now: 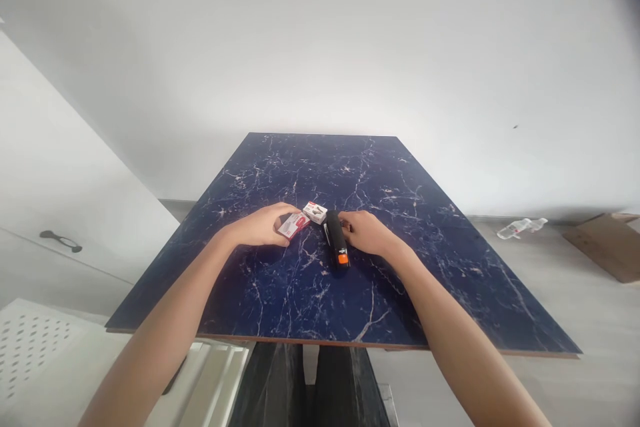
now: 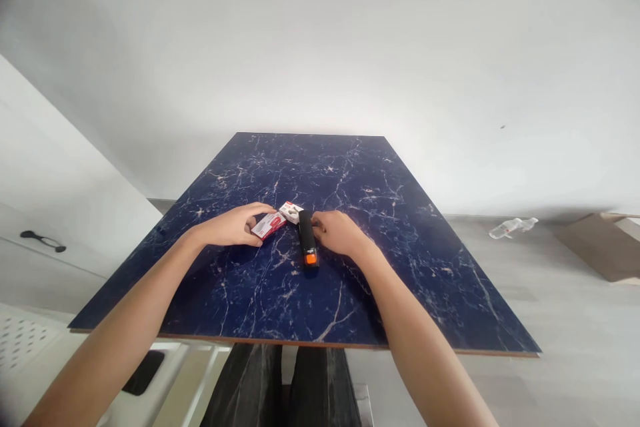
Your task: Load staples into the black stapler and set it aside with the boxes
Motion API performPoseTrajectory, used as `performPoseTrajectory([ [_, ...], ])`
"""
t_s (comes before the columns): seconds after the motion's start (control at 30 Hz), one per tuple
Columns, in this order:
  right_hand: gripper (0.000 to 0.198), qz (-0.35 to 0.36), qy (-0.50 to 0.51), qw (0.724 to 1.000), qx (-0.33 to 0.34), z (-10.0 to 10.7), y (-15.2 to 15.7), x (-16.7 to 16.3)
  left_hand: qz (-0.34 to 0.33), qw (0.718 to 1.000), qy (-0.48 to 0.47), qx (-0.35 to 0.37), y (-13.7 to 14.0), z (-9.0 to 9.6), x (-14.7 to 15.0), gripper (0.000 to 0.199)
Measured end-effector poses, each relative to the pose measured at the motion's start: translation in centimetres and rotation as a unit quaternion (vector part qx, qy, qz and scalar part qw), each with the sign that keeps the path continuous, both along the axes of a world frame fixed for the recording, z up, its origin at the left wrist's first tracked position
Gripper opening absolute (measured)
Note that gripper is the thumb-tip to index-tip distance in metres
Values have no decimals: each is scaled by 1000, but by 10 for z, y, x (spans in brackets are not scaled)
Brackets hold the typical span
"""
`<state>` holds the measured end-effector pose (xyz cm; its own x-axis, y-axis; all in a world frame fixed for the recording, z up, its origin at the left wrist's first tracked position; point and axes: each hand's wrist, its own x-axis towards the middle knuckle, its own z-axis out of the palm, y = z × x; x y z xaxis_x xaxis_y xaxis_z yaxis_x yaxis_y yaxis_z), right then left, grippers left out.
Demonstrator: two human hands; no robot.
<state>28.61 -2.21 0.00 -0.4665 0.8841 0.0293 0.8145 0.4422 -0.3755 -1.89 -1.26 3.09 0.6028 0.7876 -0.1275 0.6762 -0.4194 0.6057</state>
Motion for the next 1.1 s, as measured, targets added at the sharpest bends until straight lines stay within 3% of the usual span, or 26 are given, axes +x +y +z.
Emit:
performPoseTrajectory([
  [0.33, 10, 0, -3, 1000, 7, -1, 0, -2, 9, 996, 36, 79, 14, -24, 7, 93],
  [0.9, 12, -3, -1, 1000, 1, -1, 1, -1, -31, 997, 66, -8, 9, -2, -12, 95],
  [1.0, 11, -3, 5, 1000, -6, 4, 0, -1, 5, 999, 45, 10, 4, -5, -5, 95],
  [1.1, 7, 27, 21, 998, -57, 13, -5, 3, 13, 999, 14, 40, -5, -12, 14, 84],
])
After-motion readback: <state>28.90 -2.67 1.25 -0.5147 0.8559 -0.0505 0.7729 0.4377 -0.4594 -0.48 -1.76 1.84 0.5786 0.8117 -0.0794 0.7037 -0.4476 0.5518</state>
